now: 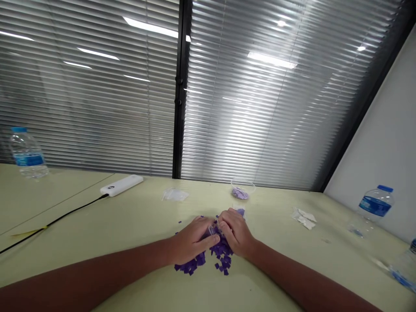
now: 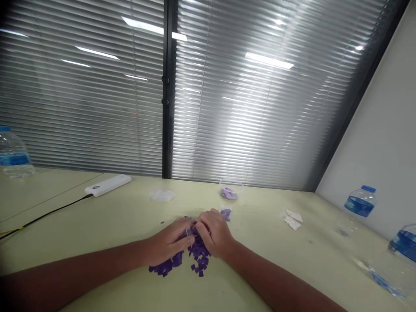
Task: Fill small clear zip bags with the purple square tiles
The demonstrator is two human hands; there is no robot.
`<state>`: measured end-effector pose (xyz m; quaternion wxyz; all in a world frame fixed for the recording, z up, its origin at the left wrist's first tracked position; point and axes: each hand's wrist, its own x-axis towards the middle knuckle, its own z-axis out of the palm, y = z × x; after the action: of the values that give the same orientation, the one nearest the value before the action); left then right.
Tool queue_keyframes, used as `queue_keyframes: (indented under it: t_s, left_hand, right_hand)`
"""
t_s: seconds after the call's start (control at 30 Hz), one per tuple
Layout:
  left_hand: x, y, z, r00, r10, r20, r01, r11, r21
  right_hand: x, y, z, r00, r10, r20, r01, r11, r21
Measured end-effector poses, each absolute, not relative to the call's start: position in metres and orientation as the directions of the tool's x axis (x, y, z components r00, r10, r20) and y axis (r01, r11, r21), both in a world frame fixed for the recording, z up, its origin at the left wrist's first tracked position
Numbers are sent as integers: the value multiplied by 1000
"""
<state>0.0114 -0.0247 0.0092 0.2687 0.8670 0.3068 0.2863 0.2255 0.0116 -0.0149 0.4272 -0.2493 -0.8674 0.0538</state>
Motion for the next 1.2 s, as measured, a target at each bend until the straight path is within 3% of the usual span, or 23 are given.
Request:
queue_keyframes:
  t_s: [0.17,0.4,0.5,0.8,1.0,1.2]
  left_hand:
    - [9,-16,2,524,822,223,278,-413,867]
    - [4,8,-8,355,906,230,50,-264,963]
    - [4,13,-11,341,916,209,10,-226,974]
    - [8,-9,11,535,830,157,290,-355,889]
    - [8,-11,13,525,838,148,289,-339,895]
    - [7,-7,9,520,839,157,255,-328,910]
  right_hand:
    - [229,20,-23,-496,613,615,416,789,-452]
    - [223,17,-19,-607,621,496,523,782,-339]
    - [222,18,-19,-640,632,438,562,773,-294]
    - [224,23,-19,-690,614,383,525,789,-320]
    - [230,24,-13,-773,512,376,396,851,-345]
    - [228,21,-14,-753,531,388,469,848,-249]
